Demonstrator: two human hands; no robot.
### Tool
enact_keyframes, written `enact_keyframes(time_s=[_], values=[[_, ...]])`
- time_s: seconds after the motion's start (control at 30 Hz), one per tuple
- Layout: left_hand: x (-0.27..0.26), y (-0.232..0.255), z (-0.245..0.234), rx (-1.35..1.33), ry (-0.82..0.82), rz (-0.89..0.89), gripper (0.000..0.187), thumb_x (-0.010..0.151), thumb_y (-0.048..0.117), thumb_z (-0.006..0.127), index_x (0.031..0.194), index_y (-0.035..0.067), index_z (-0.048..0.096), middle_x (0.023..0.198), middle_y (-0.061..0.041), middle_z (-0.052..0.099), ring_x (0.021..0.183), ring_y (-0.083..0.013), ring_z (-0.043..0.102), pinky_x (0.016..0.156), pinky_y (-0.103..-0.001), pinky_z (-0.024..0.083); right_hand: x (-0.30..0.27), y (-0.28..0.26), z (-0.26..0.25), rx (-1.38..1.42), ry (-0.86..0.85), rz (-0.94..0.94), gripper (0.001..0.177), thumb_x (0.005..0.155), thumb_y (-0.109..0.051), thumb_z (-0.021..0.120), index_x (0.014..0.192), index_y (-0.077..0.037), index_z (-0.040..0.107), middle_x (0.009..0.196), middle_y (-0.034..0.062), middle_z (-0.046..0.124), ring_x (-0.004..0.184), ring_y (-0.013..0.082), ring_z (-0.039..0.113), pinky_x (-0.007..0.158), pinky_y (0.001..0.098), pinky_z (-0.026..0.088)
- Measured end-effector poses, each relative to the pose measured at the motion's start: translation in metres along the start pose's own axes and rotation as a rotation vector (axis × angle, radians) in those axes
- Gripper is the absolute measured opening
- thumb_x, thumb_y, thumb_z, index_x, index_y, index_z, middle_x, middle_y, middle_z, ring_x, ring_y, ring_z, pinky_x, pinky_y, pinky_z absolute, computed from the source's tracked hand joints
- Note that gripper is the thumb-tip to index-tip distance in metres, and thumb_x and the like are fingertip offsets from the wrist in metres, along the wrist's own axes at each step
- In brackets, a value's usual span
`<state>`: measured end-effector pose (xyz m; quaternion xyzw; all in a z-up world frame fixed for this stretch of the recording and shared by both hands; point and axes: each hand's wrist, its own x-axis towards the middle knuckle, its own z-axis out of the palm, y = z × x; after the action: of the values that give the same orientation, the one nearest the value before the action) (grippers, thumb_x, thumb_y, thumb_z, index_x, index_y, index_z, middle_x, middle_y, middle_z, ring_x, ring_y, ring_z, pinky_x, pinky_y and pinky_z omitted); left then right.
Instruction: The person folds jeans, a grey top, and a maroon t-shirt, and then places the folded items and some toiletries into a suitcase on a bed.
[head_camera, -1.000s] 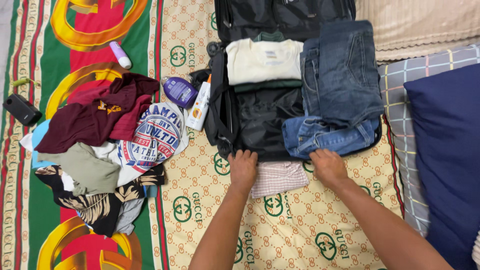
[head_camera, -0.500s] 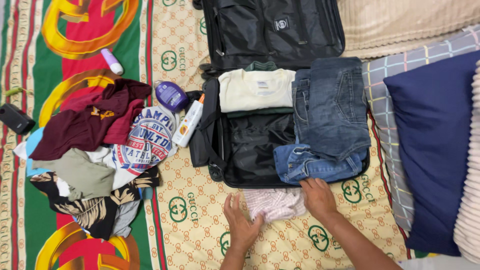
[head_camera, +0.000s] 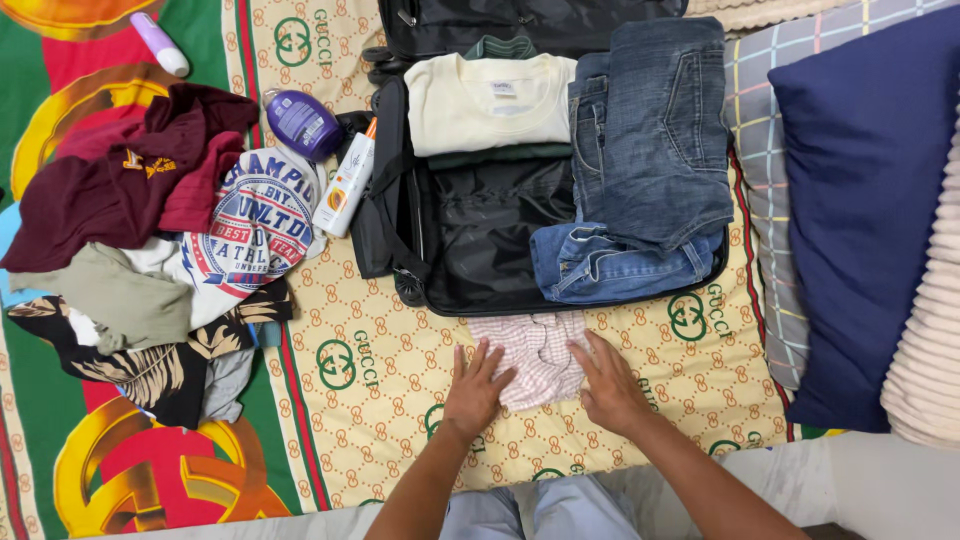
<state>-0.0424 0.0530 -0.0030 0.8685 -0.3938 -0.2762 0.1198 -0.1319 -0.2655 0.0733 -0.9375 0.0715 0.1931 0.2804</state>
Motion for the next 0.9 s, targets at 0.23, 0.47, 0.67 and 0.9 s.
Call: enact_keyframes(time_s=[0.23,0.47,0.67,0.9], values=[[-0.021,-0.018,0.010,-0.197,-0.093,0.075,0.057,0.101,0.018,0.087,0.158,0.019,0.078,0.177,-0.004,0.072,0.181,-0.0311,0.047,0.151,-0.070,0.021,0.020,-0.022,-0.005,-0.345,-0.485,-0.246,0.130,0.092,-0.007,0.097,0.195,-0.045,0.029,0.206,0.0136,0.004,0.188,0.0489,0.009,0.149,0.0673,0.023],[-0.070,0.024,0.004,-0.303,-0.303,-0.053,0.053,0.106,0.020,0.075,0.159,0.020,0.079,0.162,-0.014,0.081,0.159,-0.0292,0.070,0.148,-0.066,0.028,-0.025,-0.007,0.033,-0.296,-0.524,-0.355,0.125,0.093,-0.018,0.103,0.191,-0.042,0.028,0.203,0.0166,0.011,0.186,0.0493,0.015,0.145,0.0729,0.028],[-0.070,0.018,0.005,-0.775,-0.054,-0.396,0.055,0.115,0.033,0.074,0.166,0.012,0.071,0.155,-0.022,0.082,0.150,-0.0343,0.077,0.140,-0.051,0.047,-0.031,-0.001,0.061,-0.094,-0.361,-0.433,0.101,0.094,-0.013,0.098,0.182,-0.021,0.050,0.195,0.0192,0.038,0.177,0.0453,0.039,0.139,0.0626,0.040],[-0.026,-0.009,0.028,-0.807,0.708,-0.693,0.049,0.121,0.034,0.073,0.153,-0.003,0.081,0.168,-0.033,0.061,0.155,-0.0520,0.057,0.132,-0.056,0.046,0.055,-0.012,0.076,0.468,-0.080,0.087,0.056,0.102,-0.023,0.093,0.155,-0.009,0.081,0.156,0.0203,0.081,0.144,0.0355,0.080,0.127,0.0492,0.064]])
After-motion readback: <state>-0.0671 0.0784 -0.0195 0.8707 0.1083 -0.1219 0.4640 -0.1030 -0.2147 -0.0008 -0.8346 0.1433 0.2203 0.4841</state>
